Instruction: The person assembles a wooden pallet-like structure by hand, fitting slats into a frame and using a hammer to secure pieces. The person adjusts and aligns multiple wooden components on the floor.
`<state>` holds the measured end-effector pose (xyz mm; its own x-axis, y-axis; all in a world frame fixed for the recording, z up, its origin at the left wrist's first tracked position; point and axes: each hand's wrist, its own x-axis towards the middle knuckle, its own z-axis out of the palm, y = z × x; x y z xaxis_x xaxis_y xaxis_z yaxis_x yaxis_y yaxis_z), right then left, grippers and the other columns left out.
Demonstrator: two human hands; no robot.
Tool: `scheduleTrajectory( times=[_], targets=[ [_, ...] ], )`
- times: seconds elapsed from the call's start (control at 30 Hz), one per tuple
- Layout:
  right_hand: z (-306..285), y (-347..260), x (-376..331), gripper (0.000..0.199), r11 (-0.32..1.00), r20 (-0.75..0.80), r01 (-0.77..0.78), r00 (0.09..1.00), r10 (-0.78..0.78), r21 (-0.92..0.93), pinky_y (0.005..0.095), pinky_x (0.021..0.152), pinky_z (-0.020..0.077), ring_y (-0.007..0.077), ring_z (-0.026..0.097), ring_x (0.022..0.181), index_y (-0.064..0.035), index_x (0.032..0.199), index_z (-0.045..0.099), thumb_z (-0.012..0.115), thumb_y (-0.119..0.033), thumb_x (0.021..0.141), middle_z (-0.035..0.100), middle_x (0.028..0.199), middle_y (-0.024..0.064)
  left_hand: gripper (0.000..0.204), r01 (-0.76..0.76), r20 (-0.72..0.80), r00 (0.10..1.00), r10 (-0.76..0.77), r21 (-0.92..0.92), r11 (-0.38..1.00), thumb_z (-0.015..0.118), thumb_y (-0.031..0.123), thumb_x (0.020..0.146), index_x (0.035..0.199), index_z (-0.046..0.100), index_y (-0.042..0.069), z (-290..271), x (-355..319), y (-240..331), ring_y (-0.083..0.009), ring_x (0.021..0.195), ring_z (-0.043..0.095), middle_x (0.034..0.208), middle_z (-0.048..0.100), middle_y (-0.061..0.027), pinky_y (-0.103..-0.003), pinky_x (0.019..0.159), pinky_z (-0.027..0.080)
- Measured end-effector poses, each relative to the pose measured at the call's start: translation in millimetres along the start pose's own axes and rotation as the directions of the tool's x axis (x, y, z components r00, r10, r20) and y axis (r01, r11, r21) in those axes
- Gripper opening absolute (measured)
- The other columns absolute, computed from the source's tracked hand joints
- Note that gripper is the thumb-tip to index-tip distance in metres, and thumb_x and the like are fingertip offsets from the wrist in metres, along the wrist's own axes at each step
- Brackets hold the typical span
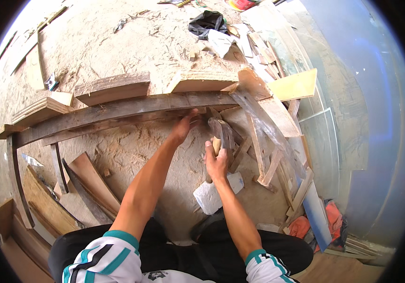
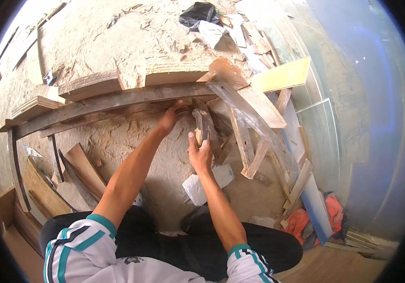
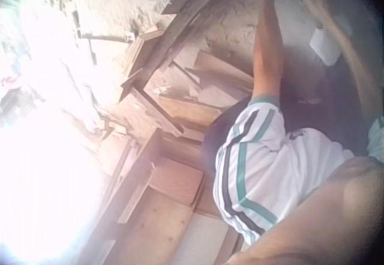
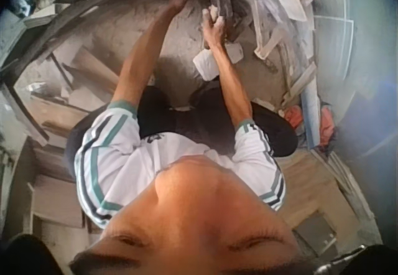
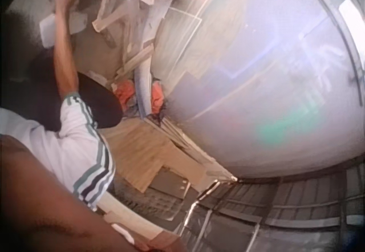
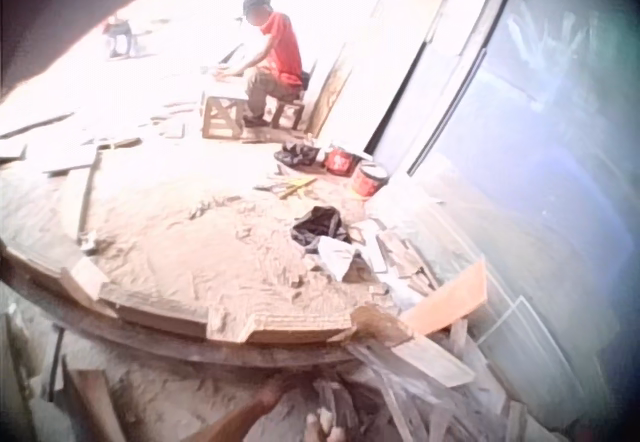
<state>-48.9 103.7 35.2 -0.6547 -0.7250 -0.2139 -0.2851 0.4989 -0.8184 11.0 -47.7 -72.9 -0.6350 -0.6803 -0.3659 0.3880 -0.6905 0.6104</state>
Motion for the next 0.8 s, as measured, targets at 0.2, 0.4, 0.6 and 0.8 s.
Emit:
scheduleTrajectory(
  times=[0.2,0.4,0.6,0.8],
  targets=[
    [-8,-24,4,0.066,0.938,-0.087,0.227,0.962,-0.257,-0.264,0.0421,0.083,0.0482,0.0381,0.064,0.095,0.0040,0.134,0.044,0.060,-0.044,0.091,0.064,0.105,0.0255,0.048,0.007,0.023,1.000,-0.001,-0.257,0.966,0.049,0.027,0.099,0.135,0.041,-0.003,0,-5,7,-0.0271,0.124,0.048,0.139,0.044,-0.0161,-0.039,0.108,0.040],
    [-3,-57,2,0.035,0.902,-0.125,0.355,0.911,-0.393,-0.246,0.0395,0.063,0.0516,0.0342,0.067,0.072,-0.0002,0.106,0.062,0.065,-0.030,0.090,0.067,0.083,0.0183,0.049,0.045,0.096,0.995,-0.032,-0.140,0.989,0.046,0.025,0.100,0.138,0.036,-0.005,-3,-5,19,-0.0273,0.127,0.046,0.142,0.041,-0.0158,-0.039,0.112,0.036],
    [6,-28,21,0.025,0.766,-0.050,0.569,0.793,-0.608,-0.299,0.0402,0.060,0.0517,0.0364,0.067,0.068,0.0003,0.097,0.064,0.065,-0.023,0.088,0.066,0.072,0.0191,0.051,0.032,0.072,0.997,-0.021,-0.158,0.987,0.047,0.020,0.100,0.139,0.033,-0.010,-15,5,4,-0.0275,0.127,0.046,0.146,0.036,-0.0183,-0.036,0.113,0.036],
    [19,-22,35,0.016,0.868,-0.047,0.216,0.963,-0.264,-0.447,0.0374,0.058,0.0518,0.0362,0.066,0.068,-0.0045,0.093,0.064,0.066,-0.018,0.084,0.064,0.070,0.0170,0.044,0.050,0.031,0.998,-0.046,-0.126,0.991,0.043,0.013,0.099,0.135,0.038,-0.011,4,-8,18,-0.0282,0.126,0.049,0.138,0.045,-0.0207,-0.036,0.111,0.039]
  ],
)
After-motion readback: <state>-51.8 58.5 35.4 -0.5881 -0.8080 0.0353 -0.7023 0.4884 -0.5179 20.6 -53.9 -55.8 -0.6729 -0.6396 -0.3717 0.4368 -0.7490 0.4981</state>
